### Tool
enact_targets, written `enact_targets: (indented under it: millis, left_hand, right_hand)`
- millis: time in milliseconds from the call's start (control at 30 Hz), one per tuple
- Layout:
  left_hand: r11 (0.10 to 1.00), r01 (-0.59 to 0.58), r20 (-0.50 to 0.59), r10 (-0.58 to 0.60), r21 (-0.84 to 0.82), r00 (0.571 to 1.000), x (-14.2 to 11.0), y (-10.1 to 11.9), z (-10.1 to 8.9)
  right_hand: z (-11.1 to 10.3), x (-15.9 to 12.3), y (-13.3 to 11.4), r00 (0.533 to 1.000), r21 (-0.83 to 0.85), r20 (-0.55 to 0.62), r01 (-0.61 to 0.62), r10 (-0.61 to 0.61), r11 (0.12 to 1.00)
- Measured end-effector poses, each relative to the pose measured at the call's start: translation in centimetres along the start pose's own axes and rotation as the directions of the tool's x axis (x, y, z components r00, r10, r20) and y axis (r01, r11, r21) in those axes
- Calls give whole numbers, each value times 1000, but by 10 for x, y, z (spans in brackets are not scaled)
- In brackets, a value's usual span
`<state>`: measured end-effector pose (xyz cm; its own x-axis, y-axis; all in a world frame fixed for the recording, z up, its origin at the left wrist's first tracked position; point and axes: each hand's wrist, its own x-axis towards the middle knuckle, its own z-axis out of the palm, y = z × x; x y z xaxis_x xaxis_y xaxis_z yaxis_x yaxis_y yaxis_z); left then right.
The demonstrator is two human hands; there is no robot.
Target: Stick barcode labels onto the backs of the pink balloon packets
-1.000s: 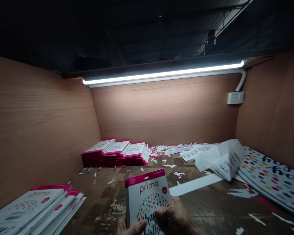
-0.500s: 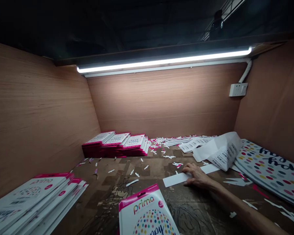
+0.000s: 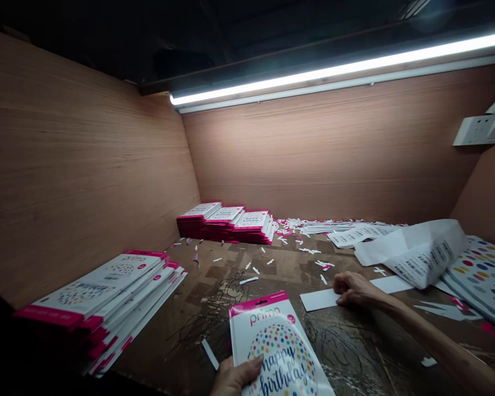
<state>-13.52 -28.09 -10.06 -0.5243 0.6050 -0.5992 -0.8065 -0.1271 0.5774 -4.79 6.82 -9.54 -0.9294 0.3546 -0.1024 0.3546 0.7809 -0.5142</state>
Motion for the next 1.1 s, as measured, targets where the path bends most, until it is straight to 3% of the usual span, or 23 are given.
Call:
enact_targets:
  millis: [333, 600, 767, 900, 1033, 1100]
  left_hand:
    - [1000, 28, 61, -27, -10, 998, -6, 3, 5]
    - [1000, 20, 61, -19, -16, 998, -5, 1, 2]
    - [999, 17, 50, -14, -51, 999, -6, 0, 3]
    - [997, 10, -4, -11, -77, 1000, -9, -2, 5]
    - [997, -16, -20, 14, -74, 1000, -8, -4, 3]
    - [997, -14, 9, 15, -72, 1000, -7, -6, 1]
  right_hand:
    - [1, -1, -5, 995, 68, 32, 95, -97, 993]
    - [4, -11, -15, 997, 93, -11, 76, -75, 993]
    - [-2, -24, -26, 996, 230, -64, 68, -54, 971]
    - [-15, -42, -56, 993, 445, -65, 119, -100, 888]
    - [-8, -53, -92, 984, 710, 99, 34, -147, 703]
    - [3, -53, -105, 968, 743, 185, -24, -170, 669]
